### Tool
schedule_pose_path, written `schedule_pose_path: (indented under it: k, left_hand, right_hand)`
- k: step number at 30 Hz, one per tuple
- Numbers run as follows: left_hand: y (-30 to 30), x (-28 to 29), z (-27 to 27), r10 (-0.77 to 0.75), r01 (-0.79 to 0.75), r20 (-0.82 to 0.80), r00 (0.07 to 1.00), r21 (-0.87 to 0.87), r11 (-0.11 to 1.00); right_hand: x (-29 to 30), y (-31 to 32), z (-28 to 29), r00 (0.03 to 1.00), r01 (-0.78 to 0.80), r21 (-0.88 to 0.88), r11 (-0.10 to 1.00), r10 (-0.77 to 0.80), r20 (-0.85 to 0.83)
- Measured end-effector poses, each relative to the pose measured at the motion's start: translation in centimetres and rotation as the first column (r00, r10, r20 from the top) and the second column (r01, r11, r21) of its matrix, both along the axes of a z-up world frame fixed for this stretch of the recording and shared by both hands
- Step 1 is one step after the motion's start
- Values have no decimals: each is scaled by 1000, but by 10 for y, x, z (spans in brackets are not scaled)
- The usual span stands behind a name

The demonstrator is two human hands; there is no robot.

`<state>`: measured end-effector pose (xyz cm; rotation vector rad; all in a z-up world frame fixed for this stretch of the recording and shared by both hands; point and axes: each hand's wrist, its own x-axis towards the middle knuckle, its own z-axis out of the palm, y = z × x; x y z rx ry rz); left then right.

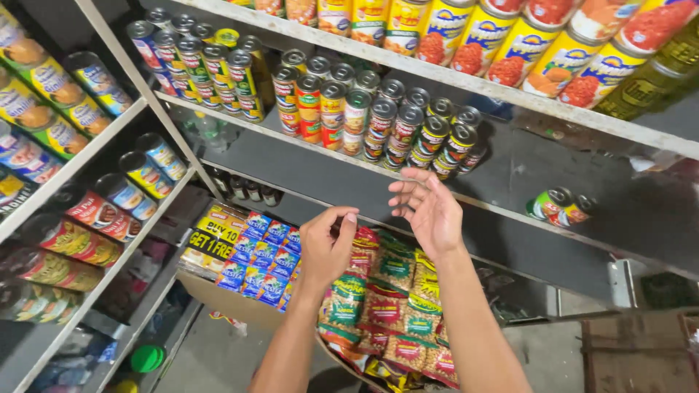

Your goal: Organizing and stacking various canned goods on grocery store shelves.

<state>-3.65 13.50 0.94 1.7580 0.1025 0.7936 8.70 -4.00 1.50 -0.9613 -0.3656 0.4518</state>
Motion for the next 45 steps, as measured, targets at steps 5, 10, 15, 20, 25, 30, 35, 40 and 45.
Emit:
schedule_pose_path:
  k: [5,10,15,20,25,30,35,40,45]
  left_hand:
    - [106,-25,0,51,-51,-8,999,15,999]
    - [209,-34,-1,81,-82,-59,995,-18,996]
    - [275,-20,-17,49,-53,-92,995,-46,998]
    - [297,6,-32,17,-16,-127,992,10,1000]
    - [308,63,-48,4,8,-149,989,78,997]
    - [316,114,-60,-36,46,-163,986,57,997]
    - [325,147,-67,-66,79,-176,982,69,995]
    - [324,171,-61,-55,70,-175,983,82,994]
    - [325,183,-70,-66,68,-87,994,27,997]
  right_hand:
    - [-27,93,10,998,29,-41,999,-26,57]
    - [-43,184,12,994,42,-131,990,-29,102]
    - [-39,253,7,984,127,-298,946,-81,161]
    - [-13,291,-11,971,144,-378,914,-57,233]
    - [41,325,-33,961,184,-473,862,-56,272]
    - [83,365,-45,921,283,-401,871,-130,367]
    - [127,394,-65,808,477,-400,783,-212,549]
    - [131,414,-42,724,632,-496,595,-225,652]
    - [121,425,-13,702,674,-565,477,-176,690]
